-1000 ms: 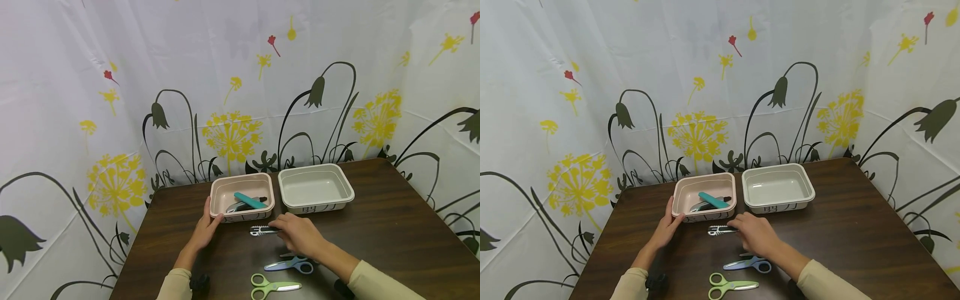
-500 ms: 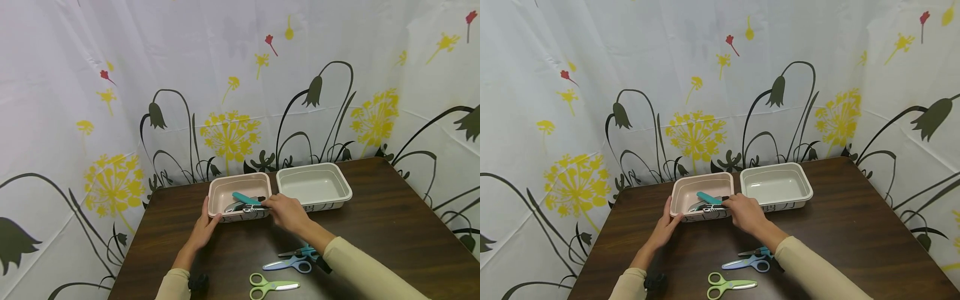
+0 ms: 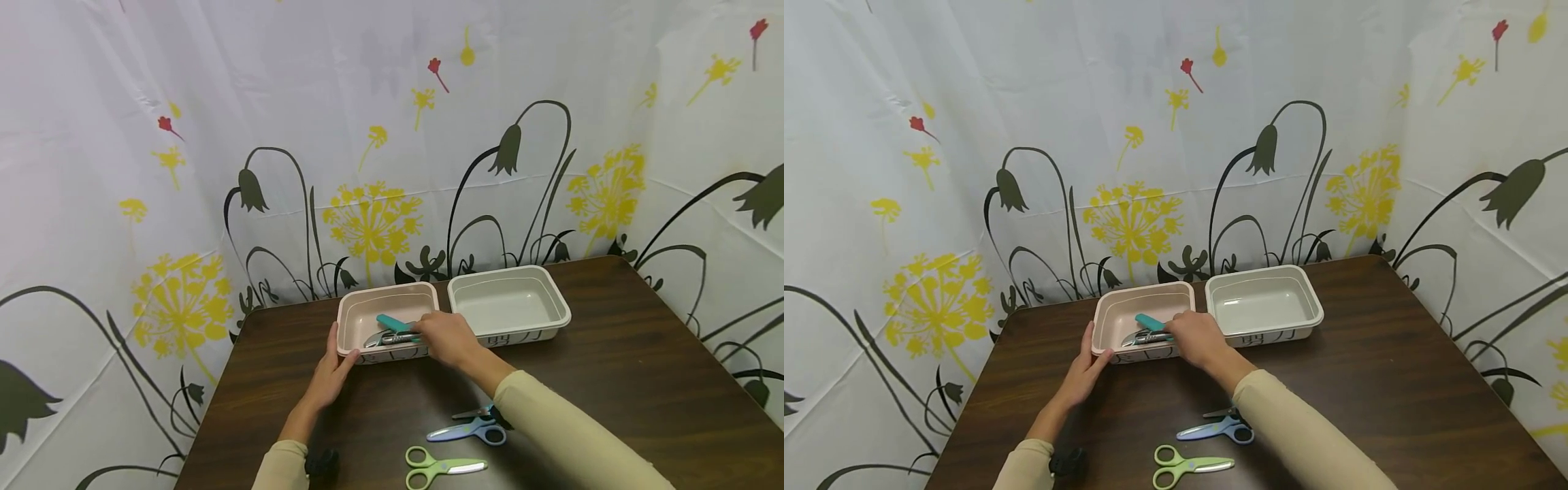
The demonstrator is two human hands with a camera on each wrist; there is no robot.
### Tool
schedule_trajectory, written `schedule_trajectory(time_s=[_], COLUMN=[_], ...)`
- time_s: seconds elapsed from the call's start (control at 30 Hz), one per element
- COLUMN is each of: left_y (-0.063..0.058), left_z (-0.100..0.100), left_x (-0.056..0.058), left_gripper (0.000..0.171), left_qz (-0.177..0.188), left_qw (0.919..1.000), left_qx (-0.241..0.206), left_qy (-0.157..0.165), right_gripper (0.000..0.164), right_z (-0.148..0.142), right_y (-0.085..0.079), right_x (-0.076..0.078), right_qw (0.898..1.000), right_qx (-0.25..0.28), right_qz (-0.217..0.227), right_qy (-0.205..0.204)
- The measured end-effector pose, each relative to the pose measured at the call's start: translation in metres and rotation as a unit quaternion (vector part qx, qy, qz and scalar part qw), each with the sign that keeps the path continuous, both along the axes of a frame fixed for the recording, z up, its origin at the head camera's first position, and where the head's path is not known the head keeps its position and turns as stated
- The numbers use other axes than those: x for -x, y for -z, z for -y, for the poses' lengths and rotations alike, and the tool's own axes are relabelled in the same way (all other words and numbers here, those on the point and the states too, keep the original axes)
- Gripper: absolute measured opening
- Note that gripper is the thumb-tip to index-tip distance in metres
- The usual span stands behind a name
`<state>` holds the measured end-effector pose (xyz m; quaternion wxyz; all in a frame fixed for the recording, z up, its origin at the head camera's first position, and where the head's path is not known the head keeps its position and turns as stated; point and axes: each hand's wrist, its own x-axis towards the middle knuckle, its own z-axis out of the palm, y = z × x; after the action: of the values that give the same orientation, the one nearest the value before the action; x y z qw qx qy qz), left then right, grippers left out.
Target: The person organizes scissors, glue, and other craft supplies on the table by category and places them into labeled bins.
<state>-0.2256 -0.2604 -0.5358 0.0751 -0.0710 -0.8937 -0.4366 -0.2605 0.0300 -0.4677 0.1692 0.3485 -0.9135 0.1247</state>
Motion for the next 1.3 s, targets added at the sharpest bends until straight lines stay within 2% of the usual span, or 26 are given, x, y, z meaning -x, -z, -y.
schedule_trajectory(time_s=[0.3,0.63,1.07,1.3], left_y=[0.0,0.001,0.001,0.002], left_z=[0.001,0.002,0.001,0.002], left_x=[-0.001,0.0,0.0,0.0], left_gripper=[0.081,0.082,0.082,0.081], left_qz=[0.006,0.008,0.0,0.005], left_qw=[1.0,0.9999,0.9999,0.9999], left_qx=[-0.006,-0.009,-0.013,-0.012], left_qy=[0.0,0.0,0.001,0.0], right_gripper=[0.025,0.035,0.043,0.04], right_z=[0.016,0.02,0.024,0.025], right_y=[0.002,0.001,0.001,0.004], right_x=[0.005,0.01,0.012,0.011], right_qw=[0.999,0.997,0.986,0.984], right_qx=[-0.032,-0.045,-0.007,-0.013], right_qz=[0.0,0.057,0.163,0.172], right_qy=[0.007,-0.007,-0.036,-0.034])
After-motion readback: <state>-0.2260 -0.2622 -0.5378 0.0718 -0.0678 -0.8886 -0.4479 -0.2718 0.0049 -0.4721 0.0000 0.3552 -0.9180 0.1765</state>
